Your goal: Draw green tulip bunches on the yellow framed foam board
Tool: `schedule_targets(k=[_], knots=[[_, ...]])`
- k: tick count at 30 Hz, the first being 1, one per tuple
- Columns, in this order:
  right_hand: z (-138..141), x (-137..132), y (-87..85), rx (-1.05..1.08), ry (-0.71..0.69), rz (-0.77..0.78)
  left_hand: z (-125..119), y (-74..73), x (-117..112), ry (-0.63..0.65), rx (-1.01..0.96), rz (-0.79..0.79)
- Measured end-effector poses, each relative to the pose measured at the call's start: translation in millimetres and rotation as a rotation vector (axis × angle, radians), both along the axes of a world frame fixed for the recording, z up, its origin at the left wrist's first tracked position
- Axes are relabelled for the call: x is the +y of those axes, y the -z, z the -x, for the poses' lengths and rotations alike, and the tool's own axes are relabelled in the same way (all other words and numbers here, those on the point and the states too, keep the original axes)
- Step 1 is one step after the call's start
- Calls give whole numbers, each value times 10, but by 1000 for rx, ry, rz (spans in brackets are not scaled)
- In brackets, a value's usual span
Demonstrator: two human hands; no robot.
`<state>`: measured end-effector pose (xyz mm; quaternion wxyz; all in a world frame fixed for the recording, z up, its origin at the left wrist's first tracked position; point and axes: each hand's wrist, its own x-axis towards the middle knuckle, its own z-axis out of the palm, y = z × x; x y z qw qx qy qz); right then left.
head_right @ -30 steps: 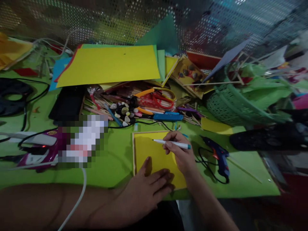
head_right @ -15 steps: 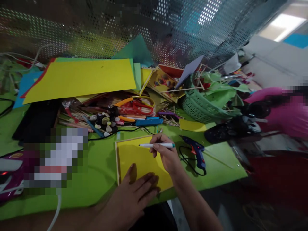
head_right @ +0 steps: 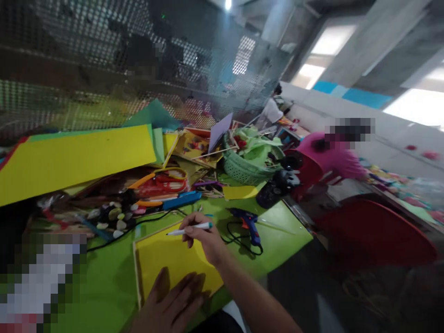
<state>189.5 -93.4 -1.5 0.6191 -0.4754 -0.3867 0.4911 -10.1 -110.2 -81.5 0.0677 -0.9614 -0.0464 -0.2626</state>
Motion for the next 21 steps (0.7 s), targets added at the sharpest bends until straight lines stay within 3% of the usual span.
schedule_targets(k=[2,4,5,7,8,10,12,14,16,18,20,21], knots=[[-12,-11,-45,-13,7,-40,-5,-37,92,12,-58,-14],[-48,-69,-148,-50,27,-82,-9,-127,181,53,-56,169],[-75,-116,-219,-118,50,-118,-16,-193,218,71,-58,342],[-140,-232,-387,-446,110,-255,-52,-369,267,23,-119,830],[-174,-292,-476,-643,122,-347,-88,-476,277,-59,-184,1112],[-231,-396,-644,-996,79,-471,-206,-720,277,-341,-380,1677],[-271,-466,-781,-1249,-13,-510,-382,-976,257,-397,-464,1829],[-312,-512,-883,-1367,-97,-463,-578,-1208,228,-394,-676,2101],[-384,-566,-977,-1388,-179,-399,-741,-1381,200,-416,-737,2189],[-527,-660,-1101,-1375,-272,-365,-825,-1470,193,-458,-711,2153],[-776,-803,-1286,-1346,-341,-330,-814,-1466,222,-474,-654,2038],[-948,-883,-1400,-1325,-305,-312,-777,-1427,251,-485,-618,1956]])
